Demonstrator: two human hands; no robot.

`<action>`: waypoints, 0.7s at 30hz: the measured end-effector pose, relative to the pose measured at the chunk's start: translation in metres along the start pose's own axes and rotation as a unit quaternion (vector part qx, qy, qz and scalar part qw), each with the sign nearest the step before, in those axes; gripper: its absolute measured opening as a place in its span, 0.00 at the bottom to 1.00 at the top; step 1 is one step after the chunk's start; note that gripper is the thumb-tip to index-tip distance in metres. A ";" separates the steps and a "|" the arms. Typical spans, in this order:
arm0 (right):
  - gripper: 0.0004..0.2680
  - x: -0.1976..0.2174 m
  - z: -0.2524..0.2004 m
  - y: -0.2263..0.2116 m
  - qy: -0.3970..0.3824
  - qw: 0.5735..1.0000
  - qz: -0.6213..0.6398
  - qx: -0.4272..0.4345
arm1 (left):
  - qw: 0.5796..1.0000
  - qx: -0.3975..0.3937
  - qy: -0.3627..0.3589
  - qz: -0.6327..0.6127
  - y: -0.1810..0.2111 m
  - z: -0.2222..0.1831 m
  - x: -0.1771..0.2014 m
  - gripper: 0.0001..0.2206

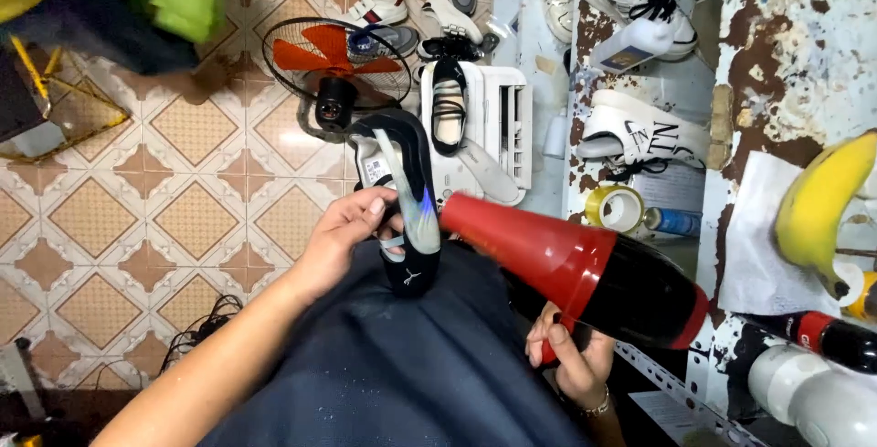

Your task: Using a hair dryer to heat a shoe sole for bonding, then cleaning the shoe with a wipe.

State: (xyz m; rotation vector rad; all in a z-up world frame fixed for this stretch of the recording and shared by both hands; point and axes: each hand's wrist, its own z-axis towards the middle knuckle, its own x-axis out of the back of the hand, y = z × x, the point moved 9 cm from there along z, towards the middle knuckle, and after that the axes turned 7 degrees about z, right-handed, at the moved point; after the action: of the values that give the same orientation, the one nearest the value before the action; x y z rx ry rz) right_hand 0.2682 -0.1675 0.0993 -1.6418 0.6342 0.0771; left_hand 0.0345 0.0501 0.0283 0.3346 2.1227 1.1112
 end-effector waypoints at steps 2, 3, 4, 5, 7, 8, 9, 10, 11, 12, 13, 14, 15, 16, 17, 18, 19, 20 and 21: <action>0.07 0.004 -0.003 -0.002 0.005 0.999 -0.045 0.022 | 1.000 -0.003 -0.007 -0.001 0.001 -0.001 -0.002 0.17; 0.07 0.005 -0.004 -0.002 0.007 0.999 -0.043 0.019 | 1.000 0.000 -0.006 -0.001 0.000 -0.002 -0.002 0.17; 0.07 0.005 -0.004 -0.002 0.001 0.999 -0.035 0.017 | 1.000 -0.001 -0.009 -0.007 0.000 -0.001 -0.003 0.16; 0.07 0.005 -0.004 -0.001 -0.005 1.000 -0.026 0.016 | 1.000 -0.002 -0.013 -0.012 0.001 0.000 -0.004 0.16; 0.06 0.009 -0.008 0.002 -0.001 0.999 -0.030 0.017 | 1.000 -0.003 -0.015 -0.012 0.003 -0.003 -0.006 0.17; 0.06 0.011 -0.009 0.004 0.002 0.999 -0.034 0.021 | 1.000 -0.007 -0.017 -0.012 0.005 -0.003 -0.007 0.17; 0.06 0.011 -0.010 0.003 0.004 0.999 -0.034 0.020 | 1.000 -0.005 -0.018 -0.012 0.007 -0.003 -0.008 0.17; 0.06 0.010 -0.011 0.004 0.000 0.999 -0.038 0.012 | 1.000 -0.008 -0.018 -0.010 0.009 -0.003 -0.009 0.17; 0.07 0.009 -0.012 0.004 -0.004 0.999 -0.043 0.004 | 1.000 -0.010 -0.019 -0.008 0.011 -0.004 -0.010 0.18; 0.07 0.009 -0.013 0.005 -0.003 0.999 -0.042 0.002 | 1.000 -0.008 -0.018 -0.009 0.011 -0.004 -0.010 0.18; 0.07 0.008 -0.014 0.005 -0.008 0.999 -0.040 0.002 | 1.000 -0.009 -0.018 -0.007 0.011 -0.004 -0.010 0.18; 0.07 0.007 -0.014 0.006 -0.013 0.999 -0.039 0.003 | 1.000 -0.010 -0.018 -0.005 0.012 -0.004 -0.010 0.19; 0.07 0.008 -0.015 0.007 -0.013 0.999 -0.038 0.003 | 1.000 -0.010 -0.017 -0.005 0.010 -0.003 -0.008 0.19; 0.07 0.008 -0.016 0.008 -0.018 0.999 -0.032 -0.001 | 1.000 -0.009 -0.015 -0.011 0.008 -0.002 -0.006 0.19; 0.07 0.008 -0.017 0.009 -0.022 0.999 -0.025 -0.004 | 1.000 -0.009 -0.012 -0.017 0.005 -0.002 -0.004 0.20; 0.07 0.006 -0.016 0.008 -0.023 0.999 -0.024 -0.006 | 1.000 -0.009 -0.010 -0.018 0.006 -0.002 -0.005 0.20; 0.07 0.006 -0.016 0.006 -0.013 1.000 -0.020 -0.008 | 1.000 -0.011 -0.005 -0.028 0.007 -0.003 -0.004 0.21; 0.07 0.006 -0.015 0.004 -0.004 1.000 -0.015 -0.011 | 0.999 -0.013 0.001 -0.039 0.007 -0.003 -0.004 0.22; 0.07 0.005 -0.014 0.004 -0.005 1.000 -0.014 -0.013 | 0.999 -0.012 0.004 -0.040 0.008 -0.003 -0.004 0.22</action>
State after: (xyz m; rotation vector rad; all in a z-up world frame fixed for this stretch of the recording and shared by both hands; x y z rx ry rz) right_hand 0.2669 -0.1825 0.0965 -1.6740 0.6044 0.0723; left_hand 0.0345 0.0509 0.0383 0.2333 2.1085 1.0931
